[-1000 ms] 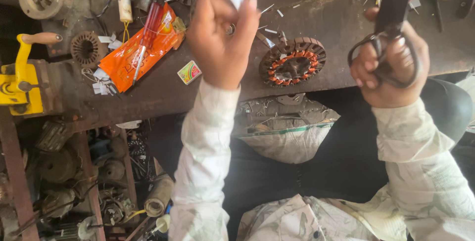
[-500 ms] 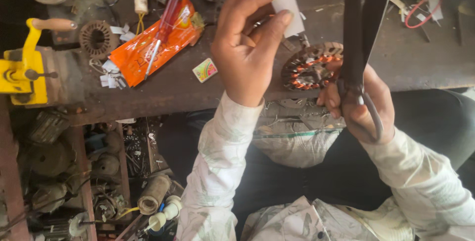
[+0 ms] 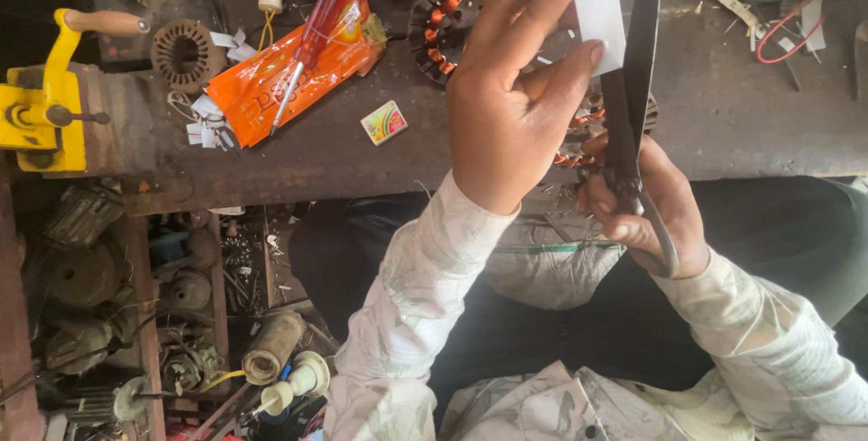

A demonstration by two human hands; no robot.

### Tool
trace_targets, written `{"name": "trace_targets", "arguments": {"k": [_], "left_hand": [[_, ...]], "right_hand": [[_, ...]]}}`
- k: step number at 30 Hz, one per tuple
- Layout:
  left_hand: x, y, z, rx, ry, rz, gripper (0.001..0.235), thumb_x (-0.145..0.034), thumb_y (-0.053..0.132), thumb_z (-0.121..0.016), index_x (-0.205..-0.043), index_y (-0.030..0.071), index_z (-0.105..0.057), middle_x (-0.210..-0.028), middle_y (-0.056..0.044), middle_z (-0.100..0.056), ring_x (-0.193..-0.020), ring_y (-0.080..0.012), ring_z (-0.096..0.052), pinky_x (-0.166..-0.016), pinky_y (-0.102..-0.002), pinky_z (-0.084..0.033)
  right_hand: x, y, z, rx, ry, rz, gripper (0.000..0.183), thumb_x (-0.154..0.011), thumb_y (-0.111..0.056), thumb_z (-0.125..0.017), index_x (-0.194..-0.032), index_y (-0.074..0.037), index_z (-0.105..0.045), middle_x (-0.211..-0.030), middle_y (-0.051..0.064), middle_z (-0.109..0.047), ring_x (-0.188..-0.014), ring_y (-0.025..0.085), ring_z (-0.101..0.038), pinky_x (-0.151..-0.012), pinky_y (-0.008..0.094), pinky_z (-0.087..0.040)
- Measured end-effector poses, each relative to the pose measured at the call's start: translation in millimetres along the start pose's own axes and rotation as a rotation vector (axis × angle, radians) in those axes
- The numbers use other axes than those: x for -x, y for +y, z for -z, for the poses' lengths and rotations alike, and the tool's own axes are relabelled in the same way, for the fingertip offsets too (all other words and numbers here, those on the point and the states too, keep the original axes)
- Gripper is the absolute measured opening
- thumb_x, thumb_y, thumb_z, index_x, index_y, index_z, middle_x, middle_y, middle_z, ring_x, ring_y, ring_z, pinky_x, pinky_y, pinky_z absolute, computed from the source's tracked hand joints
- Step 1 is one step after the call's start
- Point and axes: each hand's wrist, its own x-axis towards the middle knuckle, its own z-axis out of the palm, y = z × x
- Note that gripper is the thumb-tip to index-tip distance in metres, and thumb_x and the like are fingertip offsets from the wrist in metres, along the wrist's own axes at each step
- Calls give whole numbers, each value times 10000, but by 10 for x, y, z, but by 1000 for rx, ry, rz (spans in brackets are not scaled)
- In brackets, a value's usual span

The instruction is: The person cuts small rectangular pieces of white insulating material using scissors and inserts them into the slots of a motor stator. The person repeats this process for multiple slots on the stator.

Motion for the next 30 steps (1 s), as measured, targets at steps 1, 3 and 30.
{"name": "trace_targets", "arguments": {"k": [1,3,30], "left_hand": [[-3,9,-4,11,-7,9,464,-1085,0,-774,-1452,193,-566,-1419,9,-547,-1149,-53,-643,-879,-172,-642],[-6,31,-7,36,-18,33,458,-1089,-3,-775,-1454,185,-572,-1417,3,-546,-1134,-53,-650,-867,-176,-644],[63,11,-118,-52,-85,-5,508,-1052,28,-798,-1464,199,-555,-1423,34,-542,-1209,-64,-643,-996,-210,-633]], "right_hand": [[-2,-5,11,20,4,-2,812,-828,-217,-865,-1478,36,-451,-883,-4,-512,-839,98,-512,-901,327,-476],[2,-5,23,-6,3,-16,746,-826,-90,-820,-1459,37,-445,-864,-16,-484,-808,91,-491,-820,301,-453],[27,84,119,120,188,16,567,-828,36,-742,-1359,84,-549,-789,-15,-523,-741,78,-494,-694,243,-403]]}}
